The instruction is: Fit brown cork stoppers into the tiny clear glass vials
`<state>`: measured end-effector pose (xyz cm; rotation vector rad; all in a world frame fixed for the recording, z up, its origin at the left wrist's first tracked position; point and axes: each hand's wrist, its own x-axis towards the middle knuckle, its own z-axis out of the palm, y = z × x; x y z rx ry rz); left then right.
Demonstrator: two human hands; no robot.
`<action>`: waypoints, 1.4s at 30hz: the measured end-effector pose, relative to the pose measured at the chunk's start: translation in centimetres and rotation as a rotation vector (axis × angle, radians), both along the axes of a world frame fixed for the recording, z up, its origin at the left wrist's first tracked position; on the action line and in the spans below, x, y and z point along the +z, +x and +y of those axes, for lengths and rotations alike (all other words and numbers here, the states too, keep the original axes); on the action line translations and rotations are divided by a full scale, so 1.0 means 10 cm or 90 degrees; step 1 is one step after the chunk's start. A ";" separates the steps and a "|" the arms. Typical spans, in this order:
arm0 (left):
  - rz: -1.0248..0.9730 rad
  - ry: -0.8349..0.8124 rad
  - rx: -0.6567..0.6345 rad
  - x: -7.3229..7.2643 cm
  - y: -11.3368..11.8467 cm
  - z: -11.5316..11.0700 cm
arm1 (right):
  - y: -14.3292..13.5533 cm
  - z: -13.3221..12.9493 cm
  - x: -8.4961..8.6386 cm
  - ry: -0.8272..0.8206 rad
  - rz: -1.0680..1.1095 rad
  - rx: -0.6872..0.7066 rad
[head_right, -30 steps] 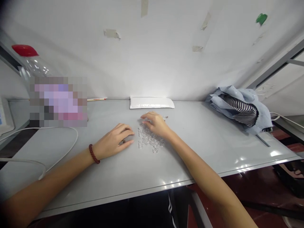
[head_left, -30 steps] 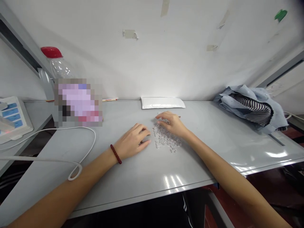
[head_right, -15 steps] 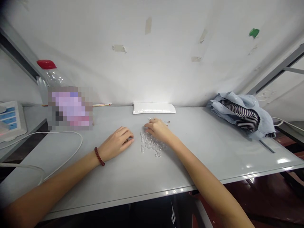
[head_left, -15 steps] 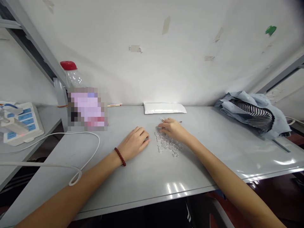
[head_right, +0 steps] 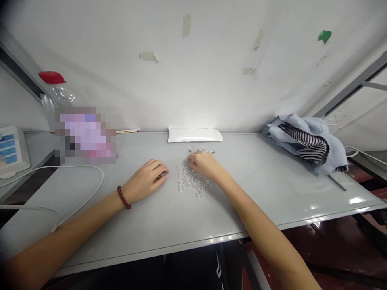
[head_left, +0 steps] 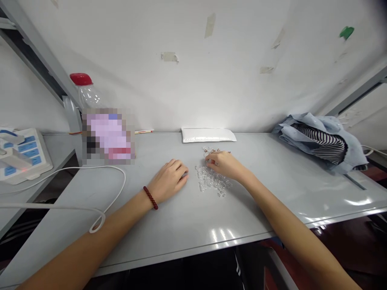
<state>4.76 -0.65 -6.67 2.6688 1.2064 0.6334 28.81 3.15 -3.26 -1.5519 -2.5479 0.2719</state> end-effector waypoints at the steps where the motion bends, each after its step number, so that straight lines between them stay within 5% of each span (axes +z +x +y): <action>1: -0.001 0.002 -0.001 0.00 0.00 0.00 | -0.02 0.00 -0.02 -0.001 0.007 0.003; 16: -0.077 0.034 0.010 0.02 0.04 -0.02 | -0.01 -0.01 -0.06 0.063 0.164 0.015; 25: -0.271 0.135 -0.039 0.06 0.18 -0.12 | -0.26 -0.32 0.05 0.018 0.266 0.174; 29: -0.352 0.067 0.013 0.10 0.19 -0.17 | -0.27 -0.33 0.03 -0.018 0.348 0.204; 35: -0.474 -0.109 0.048 0.13 0.22 -0.22 | -0.31 -0.34 -0.11 0.071 0.360 0.229; 42: -0.396 0.093 0.024 0.15 0.18 -0.20 | -0.27 -0.33 -0.12 0.160 0.248 0.246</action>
